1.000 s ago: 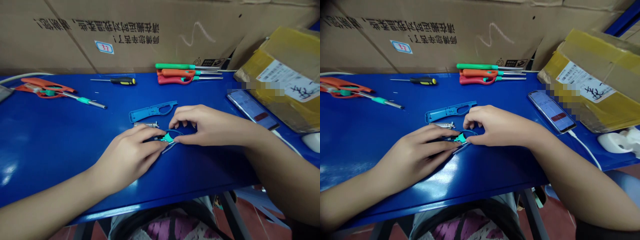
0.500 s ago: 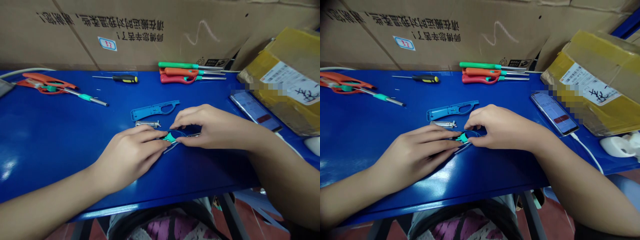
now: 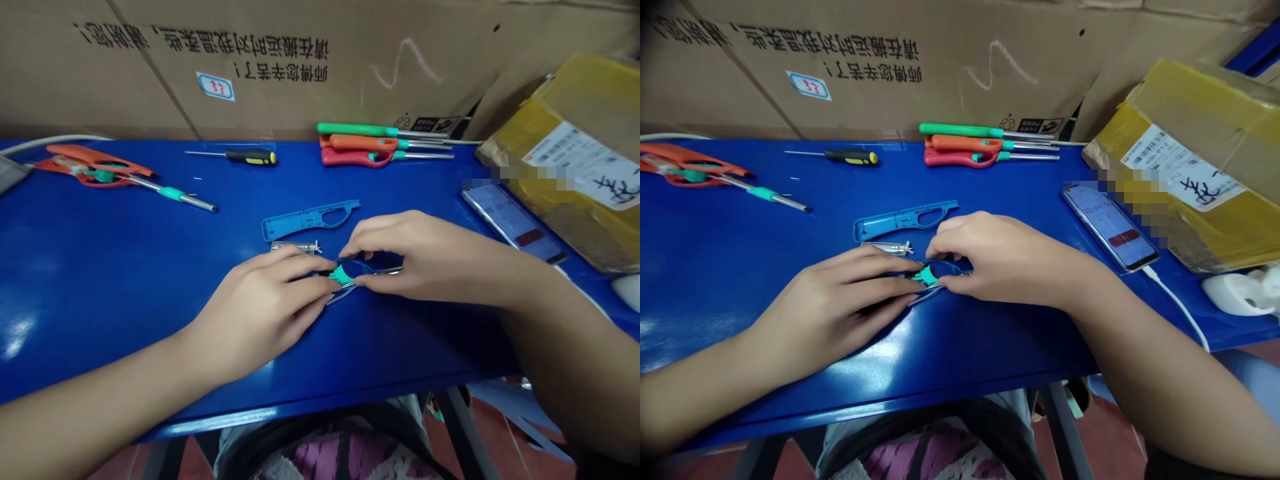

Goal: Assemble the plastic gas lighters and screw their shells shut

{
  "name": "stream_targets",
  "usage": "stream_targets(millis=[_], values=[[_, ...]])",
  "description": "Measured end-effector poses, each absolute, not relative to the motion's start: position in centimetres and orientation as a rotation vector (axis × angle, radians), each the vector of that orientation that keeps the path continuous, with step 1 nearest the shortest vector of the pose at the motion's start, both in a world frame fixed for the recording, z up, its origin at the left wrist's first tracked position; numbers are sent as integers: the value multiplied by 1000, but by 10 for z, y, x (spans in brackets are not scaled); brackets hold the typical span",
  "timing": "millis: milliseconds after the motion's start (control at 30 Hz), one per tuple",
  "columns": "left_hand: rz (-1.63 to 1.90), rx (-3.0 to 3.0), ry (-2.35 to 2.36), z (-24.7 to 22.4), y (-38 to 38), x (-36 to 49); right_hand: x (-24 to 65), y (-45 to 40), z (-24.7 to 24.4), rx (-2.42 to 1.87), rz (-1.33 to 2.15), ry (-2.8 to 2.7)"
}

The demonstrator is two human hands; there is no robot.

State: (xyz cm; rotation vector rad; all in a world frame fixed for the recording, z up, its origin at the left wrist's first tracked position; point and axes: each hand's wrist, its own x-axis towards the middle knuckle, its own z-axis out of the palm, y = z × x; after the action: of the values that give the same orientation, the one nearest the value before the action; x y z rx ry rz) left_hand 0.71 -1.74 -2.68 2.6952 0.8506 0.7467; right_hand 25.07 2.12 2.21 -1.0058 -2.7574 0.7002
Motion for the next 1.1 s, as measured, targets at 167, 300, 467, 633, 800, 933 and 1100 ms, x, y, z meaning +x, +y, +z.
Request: stream_targets(millis=[167,300,467,633,800,933,1100], values=[[734,2646,864,-24,-18,7,260,23,32,-999,701,-2708],[730,2625,873,-24,-18,7,265,25,33,-1007,727,-2765],[763,2583,900,-22,-20,9,265,26,29,-957,789,-2832],[774,2588,877,-22,-21,11,265,27,27,-954,792,-2823],[745,2633,872,-25,-20,9,262,26,26,-947,805,-2829],[789,2618,864,-24,-19,10,261,26,26,-940,811,-2840],[821,2590,908,-22,-18,9,262,27,26,-980,837,-2832]])
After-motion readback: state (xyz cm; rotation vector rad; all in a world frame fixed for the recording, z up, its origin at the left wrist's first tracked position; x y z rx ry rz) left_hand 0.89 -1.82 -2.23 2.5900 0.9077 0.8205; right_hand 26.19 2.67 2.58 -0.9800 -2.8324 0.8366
